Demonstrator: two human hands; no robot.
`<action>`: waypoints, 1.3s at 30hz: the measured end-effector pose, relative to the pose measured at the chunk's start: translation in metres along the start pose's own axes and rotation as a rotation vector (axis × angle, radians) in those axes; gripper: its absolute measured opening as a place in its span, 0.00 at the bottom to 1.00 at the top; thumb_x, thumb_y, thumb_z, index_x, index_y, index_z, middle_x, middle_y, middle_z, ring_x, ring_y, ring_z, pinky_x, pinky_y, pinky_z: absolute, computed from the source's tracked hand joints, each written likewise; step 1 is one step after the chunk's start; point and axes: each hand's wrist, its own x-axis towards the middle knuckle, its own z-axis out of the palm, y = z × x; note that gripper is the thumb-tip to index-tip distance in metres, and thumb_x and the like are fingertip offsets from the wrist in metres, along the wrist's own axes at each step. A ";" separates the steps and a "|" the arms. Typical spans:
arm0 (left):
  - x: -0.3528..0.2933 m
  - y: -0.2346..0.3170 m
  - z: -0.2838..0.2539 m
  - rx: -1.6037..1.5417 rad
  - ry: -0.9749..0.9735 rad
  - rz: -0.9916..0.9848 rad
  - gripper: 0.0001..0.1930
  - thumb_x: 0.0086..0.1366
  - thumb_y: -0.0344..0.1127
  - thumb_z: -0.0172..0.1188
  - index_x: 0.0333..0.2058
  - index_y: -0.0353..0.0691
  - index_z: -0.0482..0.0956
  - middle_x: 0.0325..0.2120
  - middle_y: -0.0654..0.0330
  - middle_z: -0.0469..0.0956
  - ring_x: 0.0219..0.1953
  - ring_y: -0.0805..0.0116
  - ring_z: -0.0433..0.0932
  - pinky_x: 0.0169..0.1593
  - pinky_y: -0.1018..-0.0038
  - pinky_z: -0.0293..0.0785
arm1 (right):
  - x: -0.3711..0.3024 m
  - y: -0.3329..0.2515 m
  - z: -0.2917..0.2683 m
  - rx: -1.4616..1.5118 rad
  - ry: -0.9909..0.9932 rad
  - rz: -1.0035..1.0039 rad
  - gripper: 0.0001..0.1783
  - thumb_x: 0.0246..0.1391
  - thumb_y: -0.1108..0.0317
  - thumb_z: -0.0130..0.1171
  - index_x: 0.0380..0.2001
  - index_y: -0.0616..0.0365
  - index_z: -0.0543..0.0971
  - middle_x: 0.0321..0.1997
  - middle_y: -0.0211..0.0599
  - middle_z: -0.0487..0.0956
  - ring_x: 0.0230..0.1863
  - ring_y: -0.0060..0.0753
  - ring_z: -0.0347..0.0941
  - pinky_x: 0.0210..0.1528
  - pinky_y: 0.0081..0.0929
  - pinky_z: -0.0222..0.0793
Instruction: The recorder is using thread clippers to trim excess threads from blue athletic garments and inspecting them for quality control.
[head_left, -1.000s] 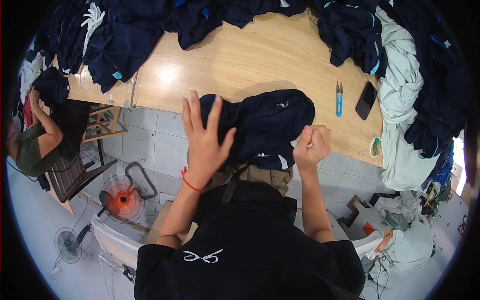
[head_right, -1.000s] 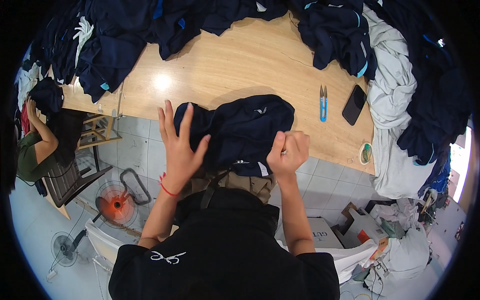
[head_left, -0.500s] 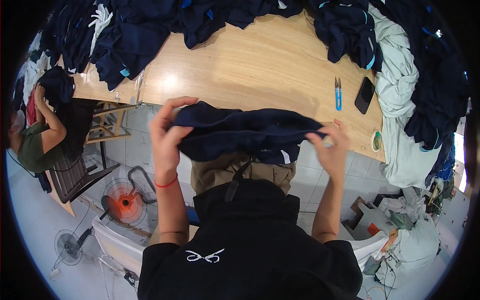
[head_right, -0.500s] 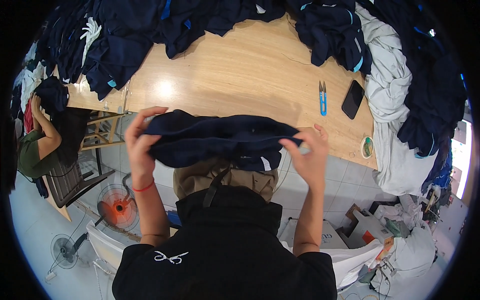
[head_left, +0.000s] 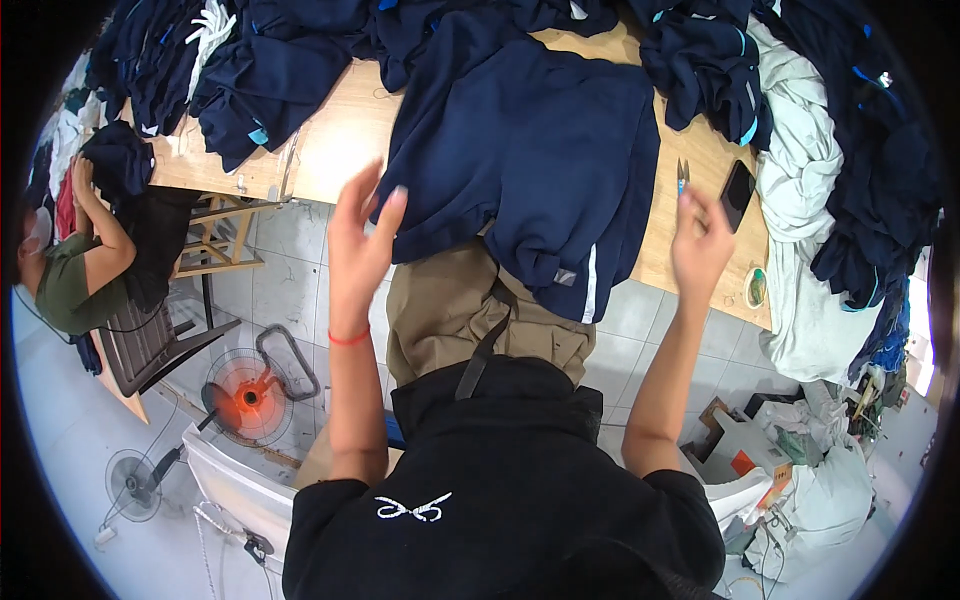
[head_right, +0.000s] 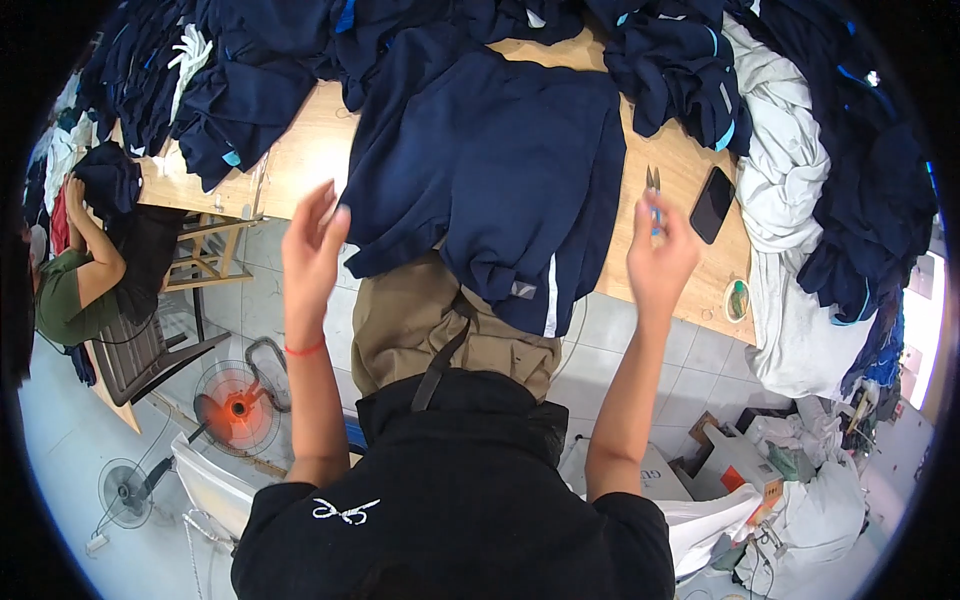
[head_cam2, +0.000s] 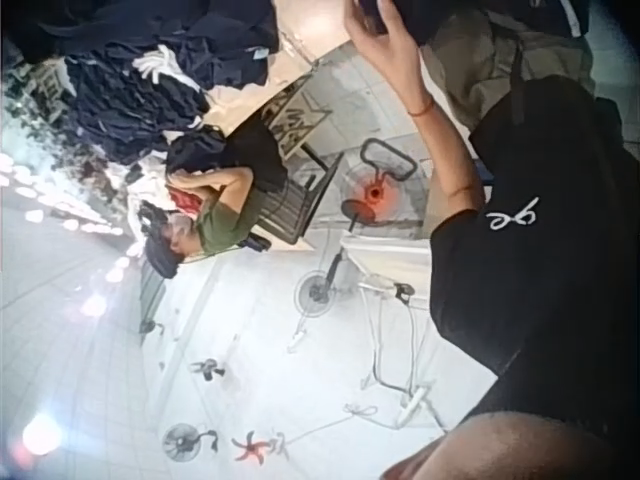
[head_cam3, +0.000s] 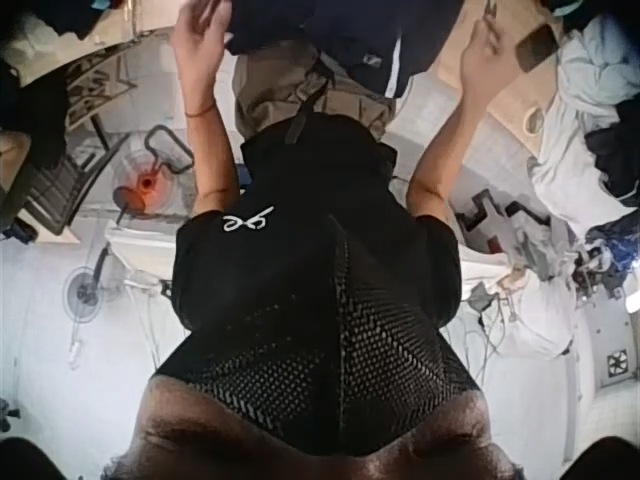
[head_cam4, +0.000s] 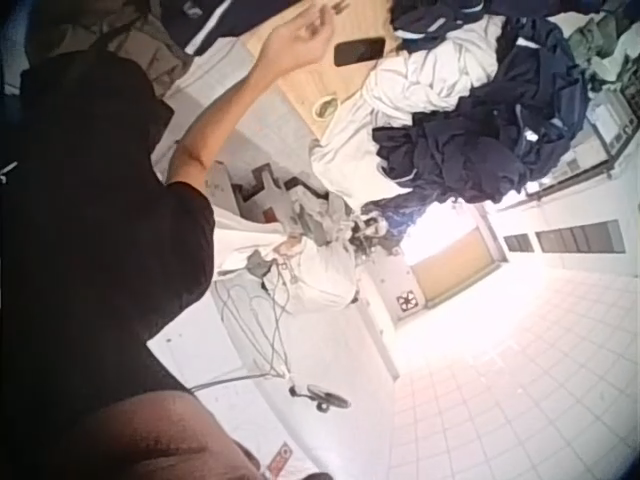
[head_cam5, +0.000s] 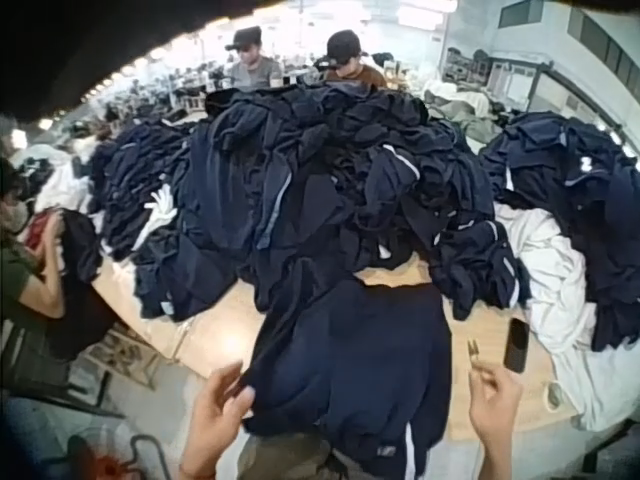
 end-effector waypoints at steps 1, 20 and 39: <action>-0.016 -0.026 -0.007 0.051 0.061 -0.055 0.30 0.73 0.38 0.70 0.69 0.32 0.73 0.72 0.46 0.69 0.75 0.54 0.68 0.73 0.58 0.68 | -0.027 0.016 0.009 0.047 -0.010 0.067 0.12 0.68 0.69 0.68 0.49 0.66 0.86 0.43 0.45 0.90 0.40 0.30 0.86 0.49 0.30 0.82; -0.030 -0.115 0.016 0.075 0.410 -0.297 0.38 0.68 0.40 0.77 0.66 0.31 0.65 0.59 0.45 0.76 0.58 0.62 0.78 0.63 0.68 0.75 | -0.091 -0.053 0.096 0.080 -0.337 -0.280 0.13 0.51 0.70 0.77 0.40 0.57 0.88 0.37 0.39 0.83 0.43 0.45 0.78 0.49 0.42 0.71; -0.051 -0.077 0.020 0.051 0.828 -0.011 0.15 0.68 0.32 0.74 0.47 0.33 0.79 0.42 0.58 0.79 0.43 0.67 0.77 0.47 0.68 0.75 | -0.063 -0.031 0.053 0.059 -0.258 -0.169 0.09 0.59 0.80 0.67 0.43 0.63 0.88 0.42 0.45 0.86 0.47 0.46 0.81 0.50 0.37 0.76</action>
